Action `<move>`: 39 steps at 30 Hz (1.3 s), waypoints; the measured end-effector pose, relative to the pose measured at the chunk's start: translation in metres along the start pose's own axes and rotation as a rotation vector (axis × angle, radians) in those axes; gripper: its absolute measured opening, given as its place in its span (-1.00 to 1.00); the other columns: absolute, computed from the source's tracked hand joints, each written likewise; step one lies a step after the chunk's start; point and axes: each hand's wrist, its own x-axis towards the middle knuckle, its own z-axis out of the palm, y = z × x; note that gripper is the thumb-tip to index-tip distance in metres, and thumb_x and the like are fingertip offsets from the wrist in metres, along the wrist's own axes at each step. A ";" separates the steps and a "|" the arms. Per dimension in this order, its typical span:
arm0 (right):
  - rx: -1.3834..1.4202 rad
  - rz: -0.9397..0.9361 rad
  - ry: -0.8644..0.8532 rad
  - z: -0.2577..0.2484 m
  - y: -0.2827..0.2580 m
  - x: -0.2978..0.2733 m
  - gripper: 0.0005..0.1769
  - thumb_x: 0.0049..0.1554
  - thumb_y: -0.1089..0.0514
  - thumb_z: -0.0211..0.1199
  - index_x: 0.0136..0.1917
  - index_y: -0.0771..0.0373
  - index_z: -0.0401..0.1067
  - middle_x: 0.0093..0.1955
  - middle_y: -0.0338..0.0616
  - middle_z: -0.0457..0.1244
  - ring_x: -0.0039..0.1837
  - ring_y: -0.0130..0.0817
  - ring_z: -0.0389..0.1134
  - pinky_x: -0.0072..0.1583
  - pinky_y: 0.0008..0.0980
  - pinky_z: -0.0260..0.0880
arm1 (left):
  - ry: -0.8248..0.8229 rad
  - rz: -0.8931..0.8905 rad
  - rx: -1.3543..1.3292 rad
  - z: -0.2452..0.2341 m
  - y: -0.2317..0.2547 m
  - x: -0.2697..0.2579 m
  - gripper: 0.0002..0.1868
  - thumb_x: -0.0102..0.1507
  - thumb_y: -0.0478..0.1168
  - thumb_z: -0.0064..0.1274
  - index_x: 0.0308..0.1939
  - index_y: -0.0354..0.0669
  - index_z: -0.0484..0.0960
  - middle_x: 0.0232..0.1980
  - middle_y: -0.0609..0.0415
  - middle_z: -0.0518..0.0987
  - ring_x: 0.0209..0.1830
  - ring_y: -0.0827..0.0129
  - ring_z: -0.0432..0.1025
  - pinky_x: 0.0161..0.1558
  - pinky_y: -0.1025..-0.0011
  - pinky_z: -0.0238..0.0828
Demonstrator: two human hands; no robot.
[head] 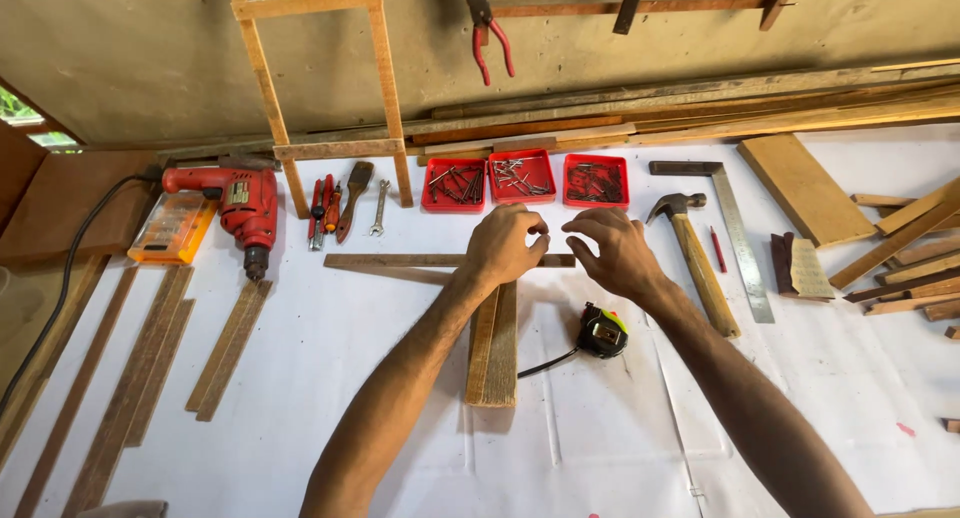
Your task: The person assembles a small wooden frame on a workbench, positioning and aligning thin wood strips into a ladder-like structure. They measure a strip with a tape measure, mark it with a pencil, file a stick, then hammer nails into the joints and pick up a power drill.
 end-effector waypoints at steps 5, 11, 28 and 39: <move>-0.142 0.097 -0.079 -0.006 0.057 0.013 -0.78 0.12 0.13 0.36 0.07 0.08 0.59 0.11 -0.14 0.40 0.23 -0.07 0.35 0.14 0.11 0.35 | -0.094 0.024 -0.006 0.029 -0.008 0.052 -0.84 0.14 -0.17 0.22 -0.31 -0.17 0.75 -0.24 -0.06 0.67 -0.18 0.13 0.59 -0.13 0.18 0.53; -0.223 0.087 -0.165 0.018 0.117 0.054 -0.81 0.10 0.12 0.36 0.02 0.09 0.59 0.09 -0.17 0.39 0.23 -0.10 0.34 0.11 0.10 0.36 | -0.221 0.017 0.100 0.073 -0.032 0.109 -0.88 0.13 -0.23 0.19 -0.32 -0.19 0.74 -0.27 -0.06 0.68 -0.25 0.15 0.61 -0.14 0.18 0.57; -0.082 -0.039 -0.150 0.071 0.193 0.094 -0.84 0.02 0.28 0.37 -0.07 0.25 0.57 -0.09 -0.05 0.40 0.00 -0.08 0.44 0.04 -0.13 0.53 | -0.216 0.076 0.209 0.116 -0.063 0.153 -0.84 0.04 -0.31 0.22 -0.33 -0.32 0.70 -0.21 -0.20 0.65 -0.11 -0.02 0.55 -0.01 0.08 0.53; -0.168 -0.029 -0.188 0.070 0.193 0.103 -0.75 -0.06 0.36 0.44 -0.05 0.31 0.58 -0.12 -0.04 0.43 -0.02 -0.14 0.47 -0.03 -0.19 0.58 | -0.262 0.074 0.325 0.122 -0.075 0.164 -0.84 0.03 -0.33 0.29 -0.34 -0.32 0.71 -0.26 -0.14 0.65 -0.08 0.05 0.53 0.07 0.12 0.51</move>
